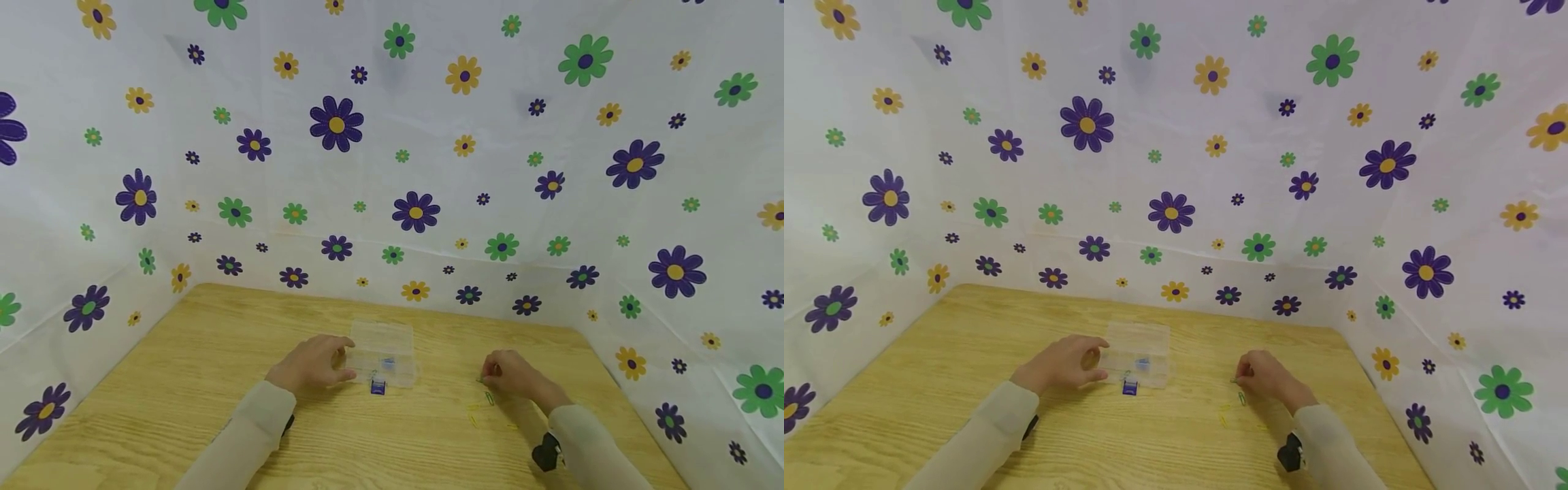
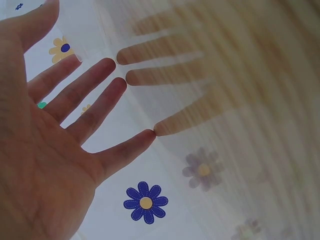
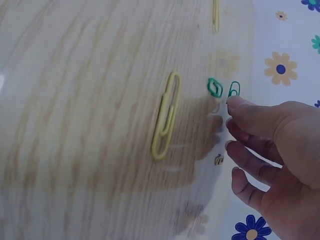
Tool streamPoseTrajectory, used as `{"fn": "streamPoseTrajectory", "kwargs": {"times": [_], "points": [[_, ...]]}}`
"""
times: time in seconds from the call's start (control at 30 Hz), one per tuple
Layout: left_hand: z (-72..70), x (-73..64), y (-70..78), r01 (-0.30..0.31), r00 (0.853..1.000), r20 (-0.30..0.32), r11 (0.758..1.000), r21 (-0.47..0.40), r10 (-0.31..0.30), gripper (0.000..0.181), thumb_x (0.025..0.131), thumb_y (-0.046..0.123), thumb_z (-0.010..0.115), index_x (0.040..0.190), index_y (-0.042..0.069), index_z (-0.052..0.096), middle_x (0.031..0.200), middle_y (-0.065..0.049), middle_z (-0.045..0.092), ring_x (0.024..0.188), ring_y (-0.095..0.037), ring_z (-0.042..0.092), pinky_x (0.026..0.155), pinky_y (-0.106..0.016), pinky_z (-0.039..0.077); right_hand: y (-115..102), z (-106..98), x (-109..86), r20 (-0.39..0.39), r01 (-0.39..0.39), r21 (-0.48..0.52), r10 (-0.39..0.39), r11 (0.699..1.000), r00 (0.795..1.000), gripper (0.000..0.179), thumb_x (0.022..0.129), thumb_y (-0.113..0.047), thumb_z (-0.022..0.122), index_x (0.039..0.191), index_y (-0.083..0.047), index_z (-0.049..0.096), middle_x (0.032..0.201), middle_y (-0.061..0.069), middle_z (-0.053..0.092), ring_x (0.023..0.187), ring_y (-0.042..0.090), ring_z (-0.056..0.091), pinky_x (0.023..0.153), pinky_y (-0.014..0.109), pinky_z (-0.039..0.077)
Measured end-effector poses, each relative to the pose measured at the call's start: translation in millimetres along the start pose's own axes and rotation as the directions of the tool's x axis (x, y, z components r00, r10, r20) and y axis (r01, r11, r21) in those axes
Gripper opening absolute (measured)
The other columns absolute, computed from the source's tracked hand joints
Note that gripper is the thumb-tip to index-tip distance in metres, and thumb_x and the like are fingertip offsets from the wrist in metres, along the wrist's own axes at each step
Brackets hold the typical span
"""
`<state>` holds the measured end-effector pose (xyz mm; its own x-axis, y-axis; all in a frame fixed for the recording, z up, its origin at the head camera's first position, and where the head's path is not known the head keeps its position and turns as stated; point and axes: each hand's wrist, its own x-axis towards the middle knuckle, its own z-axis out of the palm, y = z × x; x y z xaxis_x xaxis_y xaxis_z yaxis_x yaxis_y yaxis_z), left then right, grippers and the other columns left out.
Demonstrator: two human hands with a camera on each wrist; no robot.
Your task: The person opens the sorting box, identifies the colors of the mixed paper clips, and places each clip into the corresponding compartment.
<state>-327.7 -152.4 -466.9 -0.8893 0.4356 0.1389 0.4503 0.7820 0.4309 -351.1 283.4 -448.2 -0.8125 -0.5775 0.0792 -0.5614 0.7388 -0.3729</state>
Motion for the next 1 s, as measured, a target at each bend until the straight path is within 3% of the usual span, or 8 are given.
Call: {"fn": "streamPoseTrajectory", "kwargs": {"times": [0.13, 0.27, 0.57, 1.0], "points": [[1.4, 0.6, -1.4, -0.006, 1.000, 0.003, 1.000, -0.001, 0.006, 0.061, 0.090, 0.046, 0.077, 0.136, 0.008, 0.064, 0.122, -0.009, 0.071, 0.112, -0.027, 0.065, 0.105, -0.052, 0.052, -2, 1, 4.9, 0.005, -0.040, 0.111, 0.040, 0.993, 0.999, 0.008, 0.095, -0.010, 0.072, 0.087, -0.008, 0.070, 0.082, -0.002, 0.067, 0.074, 0.001, 0.053, 0.067, 0.020, 0.048], [2.2, 1.3, -3.0, -0.011, 1.000, 0.000, 1.000, 0.002, 0.011, 0.061, 0.090, 0.047, 0.077, 0.136, 0.008, 0.064, 0.121, -0.009, 0.071, 0.111, -0.026, 0.066, 0.104, -0.052, 0.052, -8, -1, 13.0, -0.020, -0.014, 0.189, 0.018, 0.982, 1.000, 0.008, 0.096, -0.011, 0.071, 0.090, -0.006, 0.071, 0.084, 0.002, 0.070, 0.075, 0.001, 0.055, 0.069, 0.020, 0.050], [2.7, 0.8, -2.5, 0.000, 1.000, -0.005, 1.000, 0.002, 0.000, 0.061, 0.090, 0.047, 0.077, 0.135, 0.008, 0.064, 0.121, -0.008, 0.071, 0.111, -0.026, 0.066, 0.104, -0.051, 0.053, -34, -3, 31.3, -0.046, -0.023, 0.195, 0.032, 0.980, 0.998, 0.004, 0.096, -0.012, 0.072, 0.097, -0.010, 0.076, 0.093, 0.002, 0.075, 0.079, 0.003, 0.061, 0.070, 0.020, 0.053], [2.2, 0.9, -1.3, 0.005, 1.000, -0.002, 1.000, 0.010, -0.005, 0.060, 0.090, 0.045, 0.077, 0.136, 0.009, 0.064, 0.121, -0.007, 0.071, 0.111, -0.026, 0.066, 0.104, -0.051, 0.053, -66, 4, 51.0, -0.165, 0.024, 0.192, 0.008, 0.981, 0.986, 0.008, 0.097, -0.009, 0.071, 0.098, -0.008, 0.079, 0.097, 0.005, 0.077, 0.083, 0.009, 0.064, 0.071, 0.022, 0.053]]}}
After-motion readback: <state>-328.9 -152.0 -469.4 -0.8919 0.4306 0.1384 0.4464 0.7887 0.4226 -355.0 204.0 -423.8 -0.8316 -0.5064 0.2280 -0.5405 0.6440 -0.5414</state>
